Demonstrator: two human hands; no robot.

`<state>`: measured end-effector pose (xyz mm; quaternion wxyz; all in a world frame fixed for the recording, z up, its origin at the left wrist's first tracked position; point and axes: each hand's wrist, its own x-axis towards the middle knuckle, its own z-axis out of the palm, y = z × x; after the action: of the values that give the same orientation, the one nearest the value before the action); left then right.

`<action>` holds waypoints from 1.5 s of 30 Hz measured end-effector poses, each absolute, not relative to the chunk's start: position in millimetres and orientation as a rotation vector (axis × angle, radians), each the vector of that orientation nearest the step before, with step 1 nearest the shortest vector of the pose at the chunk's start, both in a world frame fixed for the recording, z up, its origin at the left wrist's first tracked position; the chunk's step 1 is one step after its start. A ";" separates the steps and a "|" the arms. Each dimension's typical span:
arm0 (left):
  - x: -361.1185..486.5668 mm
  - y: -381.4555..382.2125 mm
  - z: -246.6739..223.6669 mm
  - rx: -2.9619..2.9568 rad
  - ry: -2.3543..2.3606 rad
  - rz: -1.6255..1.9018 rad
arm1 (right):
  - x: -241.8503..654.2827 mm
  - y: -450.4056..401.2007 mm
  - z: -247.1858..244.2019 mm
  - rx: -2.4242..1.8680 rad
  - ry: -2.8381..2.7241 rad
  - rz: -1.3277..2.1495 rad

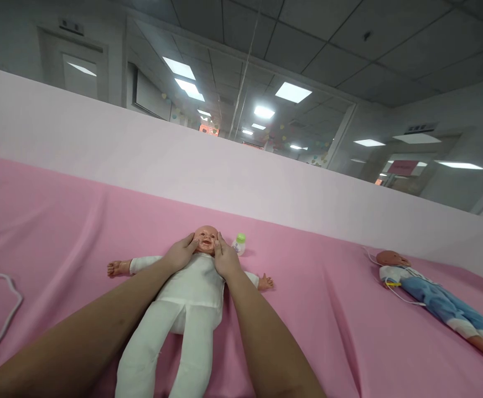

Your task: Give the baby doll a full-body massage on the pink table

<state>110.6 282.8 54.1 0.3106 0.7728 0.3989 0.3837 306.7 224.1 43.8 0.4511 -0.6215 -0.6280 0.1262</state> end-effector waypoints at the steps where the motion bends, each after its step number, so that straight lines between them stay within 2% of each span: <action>1: 110.7 282.9 54.1 2.042 1.057 1.019 | 306.3 223.3 44.8 -1.545 -1.552 0.300; 9: 109.5 276.9 59.1 2.052 1.059 0.970 | 299.3 217.8 54.7 -1.708 -1.605 0.224; 26: 114.7 282.8 57.1 2.004 1.067 1.050 | 306.6 226.9 44.6 -1.576 -1.572 0.143; 36: 105.8 282.4 61.6 2.019 0.936 0.942 | 308.8 224.5 46.6 -1.591 -1.518 0.308; 45: 108.0 293.8 53.1 2.018 0.878 0.981 | 324.6 226.7 46.8 -1.419 -1.579 0.383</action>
<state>108.0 293.8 53.1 0.3579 0.7821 0.3402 0.3800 324.6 226.7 46.8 0.4725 -0.5796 -0.6452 0.1566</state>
